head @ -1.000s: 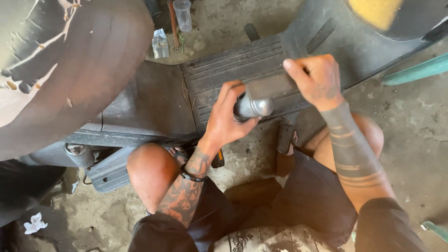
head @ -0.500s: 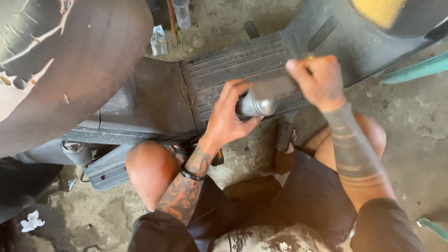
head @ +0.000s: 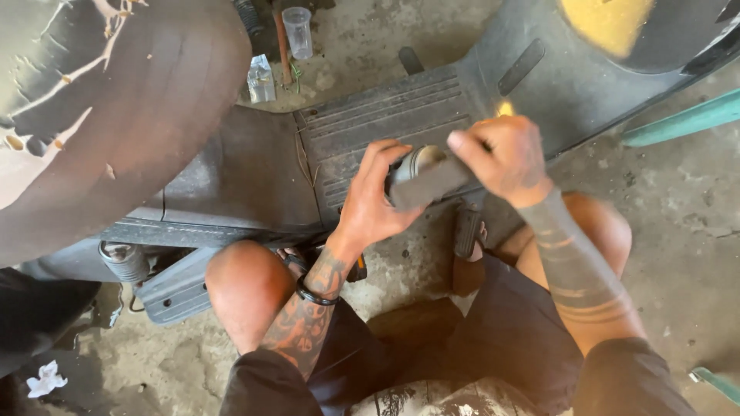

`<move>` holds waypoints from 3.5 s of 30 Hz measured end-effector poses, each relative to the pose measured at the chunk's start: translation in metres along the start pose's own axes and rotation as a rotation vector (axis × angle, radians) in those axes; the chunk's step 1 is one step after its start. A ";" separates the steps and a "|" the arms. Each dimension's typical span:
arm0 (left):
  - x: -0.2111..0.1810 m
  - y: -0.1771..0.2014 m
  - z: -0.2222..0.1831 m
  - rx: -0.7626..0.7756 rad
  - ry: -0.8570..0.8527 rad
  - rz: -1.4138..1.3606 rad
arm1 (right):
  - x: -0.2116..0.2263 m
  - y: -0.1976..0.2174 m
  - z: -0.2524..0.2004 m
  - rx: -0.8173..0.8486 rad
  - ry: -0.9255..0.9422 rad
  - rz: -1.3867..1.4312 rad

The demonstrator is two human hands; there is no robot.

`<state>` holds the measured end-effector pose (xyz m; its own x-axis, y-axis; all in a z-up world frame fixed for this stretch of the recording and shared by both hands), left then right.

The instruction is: Cleaning a motorcycle piston by sanding its surface with an abrasive tool to remove carbon buildup.

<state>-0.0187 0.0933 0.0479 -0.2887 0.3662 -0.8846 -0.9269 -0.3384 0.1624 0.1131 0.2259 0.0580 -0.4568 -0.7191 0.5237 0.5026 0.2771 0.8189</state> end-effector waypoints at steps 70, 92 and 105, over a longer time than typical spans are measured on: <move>-0.006 -0.014 -0.001 0.055 -0.093 0.123 | -0.015 0.017 -0.005 -0.178 0.076 -0.275; 0.010 -0.008 -0.002 -0.041 -0.074 -0.021 | -0.038 0.003 -0.002 -0.106 0.042 -0.100; 0.013 -0.009 -0.005 -0.056 -0.118 0.003 | -0.060 0.009 -0.006 -0.114 -0.048 -0.081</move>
<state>-0.0134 0.0965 0.0326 -0.3210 0.4633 -0.8260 -0.9120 -0.3865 0.1377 0.1500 0.2675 0.0327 -0.5324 -0.7039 0.4703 0.5420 0.1433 0.8281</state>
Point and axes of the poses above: each hand's wrist, its own z-axis towards the middle knuckle, its own y-axis out of the back of the hand, x = y × z, the point moved 10 cm from there along z, towards the middle knuckle, and after that the axes turned 8 degrees about -z, right-handed, at the moved point
